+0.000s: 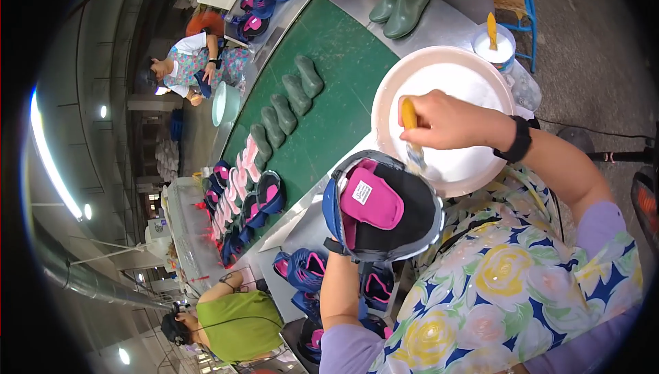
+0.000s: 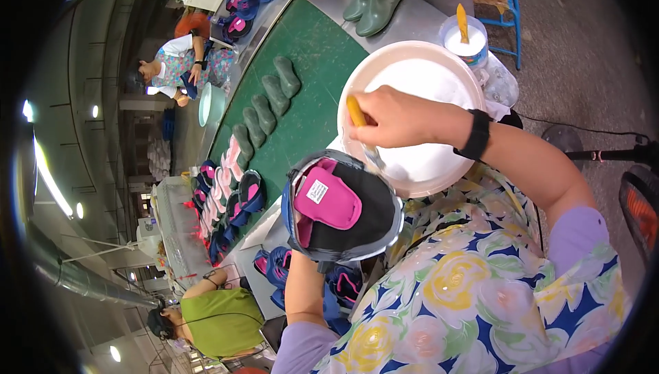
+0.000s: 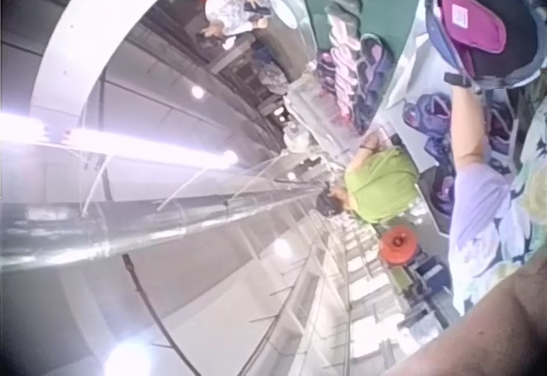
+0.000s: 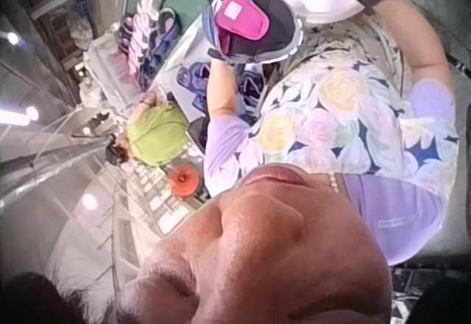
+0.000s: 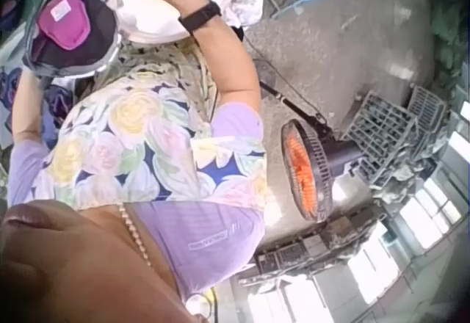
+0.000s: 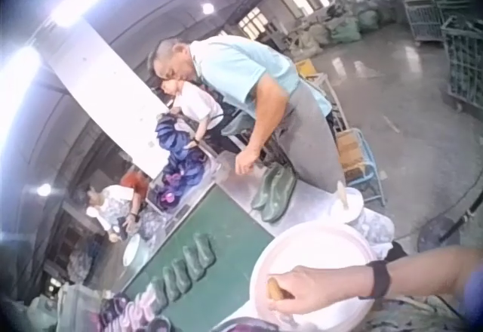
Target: Apply adhesive to shoe uppers and soles using a brush at a manufacturing station.
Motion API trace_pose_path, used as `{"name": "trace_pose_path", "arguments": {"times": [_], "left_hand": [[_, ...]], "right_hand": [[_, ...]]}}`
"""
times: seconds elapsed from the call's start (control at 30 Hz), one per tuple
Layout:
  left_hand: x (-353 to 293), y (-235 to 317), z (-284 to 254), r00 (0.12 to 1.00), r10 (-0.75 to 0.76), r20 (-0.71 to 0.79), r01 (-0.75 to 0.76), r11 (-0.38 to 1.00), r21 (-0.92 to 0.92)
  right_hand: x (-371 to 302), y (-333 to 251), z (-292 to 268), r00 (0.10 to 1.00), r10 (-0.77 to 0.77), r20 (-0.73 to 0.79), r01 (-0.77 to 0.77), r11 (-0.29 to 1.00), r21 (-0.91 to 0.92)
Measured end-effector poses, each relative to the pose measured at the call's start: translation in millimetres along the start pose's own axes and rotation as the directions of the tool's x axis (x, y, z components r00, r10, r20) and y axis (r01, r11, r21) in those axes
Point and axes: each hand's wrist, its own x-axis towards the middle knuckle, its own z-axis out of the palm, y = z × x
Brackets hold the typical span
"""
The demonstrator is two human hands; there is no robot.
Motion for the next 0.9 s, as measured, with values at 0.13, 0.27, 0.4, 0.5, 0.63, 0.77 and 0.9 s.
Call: {"name": "trace_pose_path", "arguments": {"times": [0.13,0.27,0.4,0.5,0.63,0.77,0.9], "left_hand": [[11.5,-3.2,7.2,0.999,0.035,0.006,-0.035,0.998,0.057],[5.0,-11.8,0.1,0.996,0.086,0.030,-0.089,0.990,0.105],[3.3,-17.7,-1.2,0.994,0.103,0.026,-0.106,0.982,0.159],[3.2,-21.2,-5.2,0.990,0.124,0.063,-0.133,0.974,0.183],[-1.6,-24.8,-13.2,0.984,0.161,0.073,-0.174,0.956,0.238],[-13.2,-31.1,-9.3,0.978,0.185,0.094,-0.205,0.933,0.295],[-2.2,-35.3,-15.9,0.971,0.213,0.110,-0.238,0.908,0.346]], "right_hand": [[7.3,-8.4,13.3,0.854,-0.445,-0.269,0.457,0.889,-0.020],[1.1,3.2,20.1,0.837,-0.539,-0.092,0.526,0.840,-0.135],[-12.3,0.2,12.5,0.869,-0.494,-0.018,0.489,0.864,-0.117],[-9.3,1.0,20.4,0.785,-0.592,-0.183,0.574,0.806,-0.143],[-19.9,9.9,21.6,0.763,-0.646,-0.022,0.624,0.746,-0.233],[-22.5,3.7,15.7,0.821,-0.570,0.022,0.547,0.776,-0.315],[-17.8,7.7,24.1,0.788,-0.609,-0.087,0.588,0.787,-0.186]]}}
